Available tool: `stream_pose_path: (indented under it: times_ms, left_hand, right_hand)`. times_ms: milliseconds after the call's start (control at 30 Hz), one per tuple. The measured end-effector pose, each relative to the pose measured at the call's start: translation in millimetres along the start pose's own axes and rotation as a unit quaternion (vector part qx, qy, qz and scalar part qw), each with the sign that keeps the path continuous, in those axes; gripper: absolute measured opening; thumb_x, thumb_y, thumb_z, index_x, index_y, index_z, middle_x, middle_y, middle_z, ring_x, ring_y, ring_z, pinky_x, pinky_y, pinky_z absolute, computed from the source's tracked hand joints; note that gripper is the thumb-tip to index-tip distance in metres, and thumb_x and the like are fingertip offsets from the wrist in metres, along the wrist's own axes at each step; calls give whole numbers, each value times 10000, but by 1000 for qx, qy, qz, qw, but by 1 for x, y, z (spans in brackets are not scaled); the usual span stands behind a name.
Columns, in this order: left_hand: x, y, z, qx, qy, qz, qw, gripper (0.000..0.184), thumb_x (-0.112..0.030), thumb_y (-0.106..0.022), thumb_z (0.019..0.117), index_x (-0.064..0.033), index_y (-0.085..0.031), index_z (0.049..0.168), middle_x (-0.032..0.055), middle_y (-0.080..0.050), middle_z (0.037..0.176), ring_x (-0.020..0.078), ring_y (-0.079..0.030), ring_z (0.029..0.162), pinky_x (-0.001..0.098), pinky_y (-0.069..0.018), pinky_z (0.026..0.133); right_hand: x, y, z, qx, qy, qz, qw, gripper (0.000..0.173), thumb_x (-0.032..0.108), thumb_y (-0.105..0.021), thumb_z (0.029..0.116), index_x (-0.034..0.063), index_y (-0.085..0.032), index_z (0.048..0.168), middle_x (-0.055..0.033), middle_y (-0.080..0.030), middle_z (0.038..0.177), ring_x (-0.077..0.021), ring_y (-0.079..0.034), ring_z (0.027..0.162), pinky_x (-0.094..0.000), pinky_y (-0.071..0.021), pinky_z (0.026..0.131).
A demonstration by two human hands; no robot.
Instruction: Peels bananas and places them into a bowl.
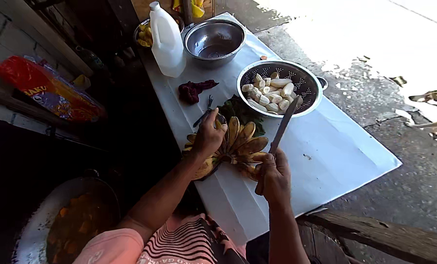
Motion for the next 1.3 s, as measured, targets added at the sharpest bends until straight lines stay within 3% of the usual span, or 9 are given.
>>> stream_pose_path:
  times_ms: [100,267,367,467,667,867,967,1100,1300]
  left_hand:
    - [-14,20,28,-57,64,-150,985,546,-150,-519,1076,-59,-321,1576,244,-564,1359,266,-723,849,393,-631,709]
    - [-113,82,-12,-203,-279,-43,938,272,-117,-524,1052,21,-659,1244,66,-697,949,83,-637,687,239,-567,608]
    - [-113,53,3,-169,-323,91,927,348,-161,-539,1026,-23,-645,1328,144,-655,1229,202,-650,1085,360,-564,921]
    - [-57,-26,50,39,-212,307,927,642,-292,-661,986,-155,-431,1570,195,-255,1666,390,-384,1464,572,-384,1146]
    - [34,-105,24,116,-161,496,845,700,-508,-554,1012,-109,-417,1572,231,-242,1668,426,-158,1559,632,-84,1246]
    - [12,-93,-48,101,-325,295,892,313,-103,-521,962,-71,-756,1167,179,-604,1428,332,-603,1297,519,-478,1091]
    - [21,-34,-6,-50,-115,141,982,482,-49,-535,994,11,-505,1472,214,-458,1536,288,-683,1063,451,-583,887]
    - [62,-17,37,-79,164,-73,980,806,-128,-588,1042,-166,-47,1639,306,-451,1452,325,-738,791,438,-648,672]
    - [63,-34,45,-6,160,72,984,711,-189,-724,966,-68,-347,1556,255,-585,1203,266,-670,658,418,-620,625]
  right_hand:
    - [1,-8,-2,38,6,-31,999,454,177,-416,1084,82,-398,1527,-55,-704,931,-96,-590,573,-236,-510,506]
    - [-1,6,-7,31,11,-39,999,470,172,-433,1080,50,-393,1531,-46,-678,879,-102,-601,593,-243,-524,516]
    - [-3,1,-4,19,-4,1,1000,444,164,-419,1086,56,-406,1517,-58,-675,854,-111,-600,584,-244,-522,517]
    - [-2,-15,-2,16,-11,43,999,413,161,-409,1101,74,-426,1505,-80,-678,843,-129,-610,582,-257,-536,527]
    - [0,-15,0,16,-5,77,997,427,188,-420,1099,71,-426,1510,-104,-679,866,-163,-613,609,-298,-548,557]
    - [-2,3,8,3,-40,93,995,445,168,-430,1100,99,-404,1539,-134,-712,979,-223,-721,818,-337,-615,690]
    - [-5,-6,10,24,-57,112,992,468,175,-459,1096,131,-392,1557,-155,-719,1038,-270,-737,926,-397,-633,786]
    - [-10,-34,11,93,-62,100,989,496,200,-463,1099,142,-367,1582,-124,-702,973,-207,-704,781,-330,-603,670]
    - [-22,-48,15,131,-68,28,989,495,224,-450,1100,142,-374,1582,-61,-623,823,-116,-534,553,-262,-476,507]
Point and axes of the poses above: each hand's wrist, its own z-axis towards the middle knuckle, its own y-axis out of the back of the hand, x = y × z, the point moved 10 cm from there along z, towards the middle knuckle
